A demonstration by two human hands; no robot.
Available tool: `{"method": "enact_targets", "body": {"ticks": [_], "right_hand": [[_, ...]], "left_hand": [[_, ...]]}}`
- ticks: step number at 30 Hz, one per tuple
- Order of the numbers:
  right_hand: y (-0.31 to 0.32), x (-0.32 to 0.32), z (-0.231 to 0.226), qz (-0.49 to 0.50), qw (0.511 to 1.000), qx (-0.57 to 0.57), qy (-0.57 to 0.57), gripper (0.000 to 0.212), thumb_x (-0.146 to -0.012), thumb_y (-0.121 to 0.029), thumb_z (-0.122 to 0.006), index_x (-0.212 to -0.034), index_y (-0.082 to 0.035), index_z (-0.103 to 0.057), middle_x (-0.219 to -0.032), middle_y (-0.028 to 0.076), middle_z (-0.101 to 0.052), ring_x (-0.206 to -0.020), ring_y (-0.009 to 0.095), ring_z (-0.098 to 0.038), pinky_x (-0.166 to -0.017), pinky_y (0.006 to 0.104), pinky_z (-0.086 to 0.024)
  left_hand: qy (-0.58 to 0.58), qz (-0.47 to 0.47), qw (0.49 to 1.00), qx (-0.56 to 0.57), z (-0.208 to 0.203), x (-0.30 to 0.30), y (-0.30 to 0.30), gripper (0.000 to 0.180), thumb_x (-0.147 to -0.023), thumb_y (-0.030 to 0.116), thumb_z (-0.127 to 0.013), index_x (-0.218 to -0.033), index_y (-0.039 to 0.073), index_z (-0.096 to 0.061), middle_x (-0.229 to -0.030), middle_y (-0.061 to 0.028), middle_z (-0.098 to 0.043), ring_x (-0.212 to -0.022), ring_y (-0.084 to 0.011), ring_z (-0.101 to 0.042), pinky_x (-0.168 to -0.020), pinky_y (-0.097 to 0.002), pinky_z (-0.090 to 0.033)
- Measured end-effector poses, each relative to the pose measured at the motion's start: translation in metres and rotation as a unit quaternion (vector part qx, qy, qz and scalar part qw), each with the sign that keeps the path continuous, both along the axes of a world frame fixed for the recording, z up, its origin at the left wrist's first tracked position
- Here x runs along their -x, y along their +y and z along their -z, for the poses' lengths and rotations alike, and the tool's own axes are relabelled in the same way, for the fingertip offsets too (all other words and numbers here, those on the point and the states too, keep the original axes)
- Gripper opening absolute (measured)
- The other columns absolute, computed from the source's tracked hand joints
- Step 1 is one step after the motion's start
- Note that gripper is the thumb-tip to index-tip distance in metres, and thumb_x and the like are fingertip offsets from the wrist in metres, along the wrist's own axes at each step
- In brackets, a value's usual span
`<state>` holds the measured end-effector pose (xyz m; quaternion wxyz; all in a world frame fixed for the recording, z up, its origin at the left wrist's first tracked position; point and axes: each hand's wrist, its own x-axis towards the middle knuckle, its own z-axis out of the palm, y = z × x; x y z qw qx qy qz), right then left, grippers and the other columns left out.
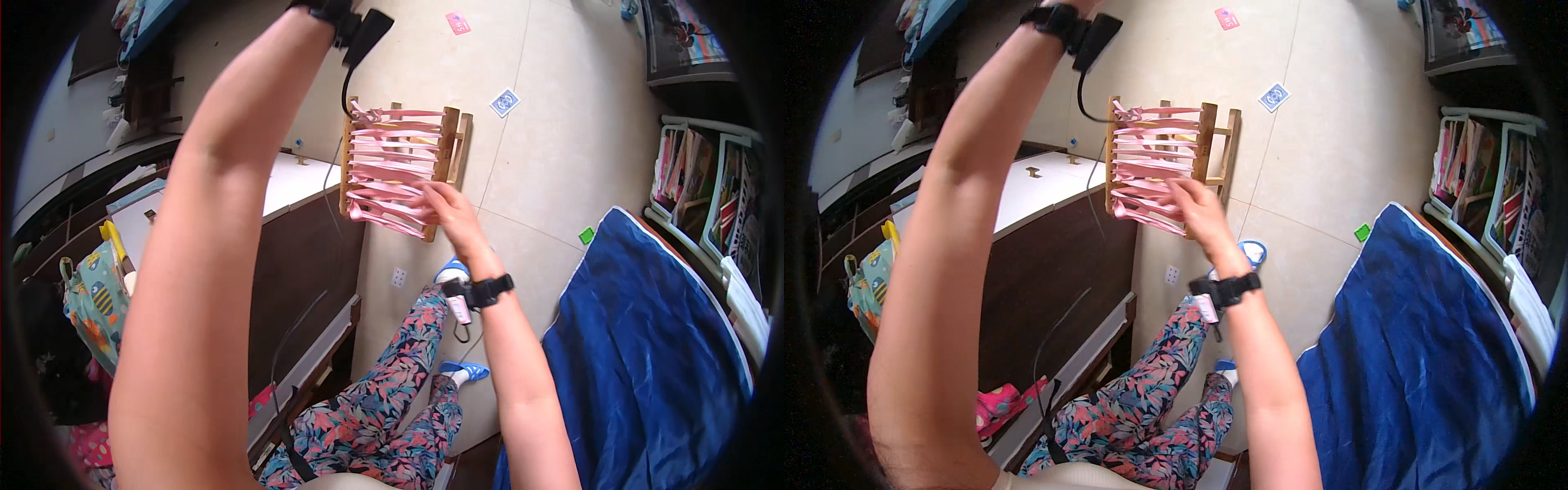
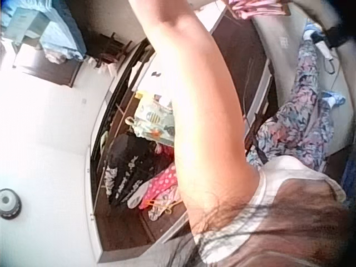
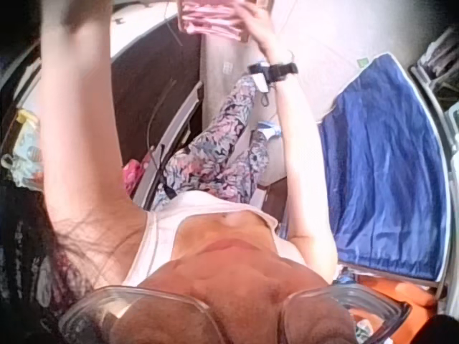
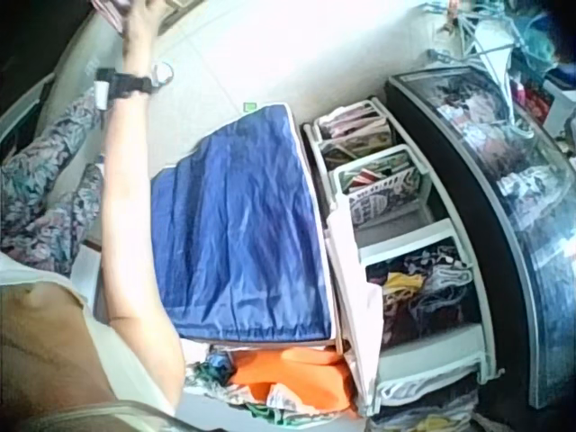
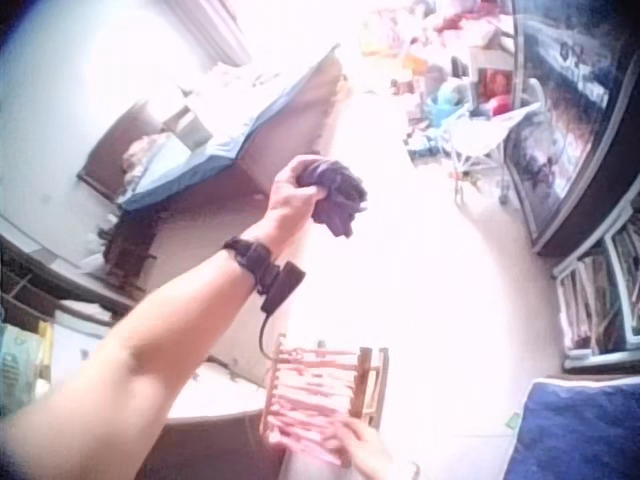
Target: The person organizes shoes on a wooden rack, handling a box, moving several pairs of shoes and sandals to different shelves, and placing items from the floor onto the rack.
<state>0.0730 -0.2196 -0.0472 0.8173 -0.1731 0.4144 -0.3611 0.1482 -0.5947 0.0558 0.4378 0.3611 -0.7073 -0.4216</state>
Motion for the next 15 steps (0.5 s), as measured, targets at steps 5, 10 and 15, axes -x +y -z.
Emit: {"method": "enact_targets", "body": {"ticks": [5, 10, 15], "right_hand": [[-0.07, -0.056, -0.017, 0.094, 0.9, -0.212, -0.37, 0.046, -0.101, -0.037, -0.047, -0.125, 0.002, -0.051, -0.101, 0.013, -0.067, -0.089, 0.018, -0.062, -0.084, 0.0349, -0.051], [-0.14, -0.096, 0.009, 0.132, 0.968, -0.182, -0.113, 0.014, -0.097, -0.007, -0.048, -0.094, 0.0, -0.06, -0.076, 0.004, -0.061, -0.058, 0.012, -0.052, -0.056, 0.03, -0.049], [-0.176, -0.148, 0.049, -0.022, 1.0, -0.016, 0.012, 0.012, -0.097, -0.01, -0.047, -0.094, -0.005, -0.057, -0.066, 0.001, -0.051, -0.052, 0.009, -0.045, -0.049, 0.027, -0.044]], "left_hand": [[0.046, -0.095, 0.993, -0.058, 0.003, -0.019, 0.083, 0.042, -0.075, -0.013, -0.053, -0.114, 0.001, -0.059, -0.106, -0.0077, -0.065, -0.097, -0.0171, -0.062, -0.088, -0.0278, -0.05], [0.074, -0.241, 0.966, -0.049, 0.011, -0.076, 0.139, 0.043, -0.076, -0.013, -0.055, -0.116, 0.002, -0.059, -0.11, -0.0059, -0.064, -0.103, -0.0155, -0.06, -0.093, -0.0268, -0.047], [0.045, -0.364, 0.93, -0.017, 0.032, -0.151, 0.151, 0.042, -0.076, -0.013, -0.057, -0.115, 0.003, -0.06, -0.11, -0.0052, -0.063, -0.101, -0.0152, -0.06, -0.093, -0.0273, -0.047]]}}
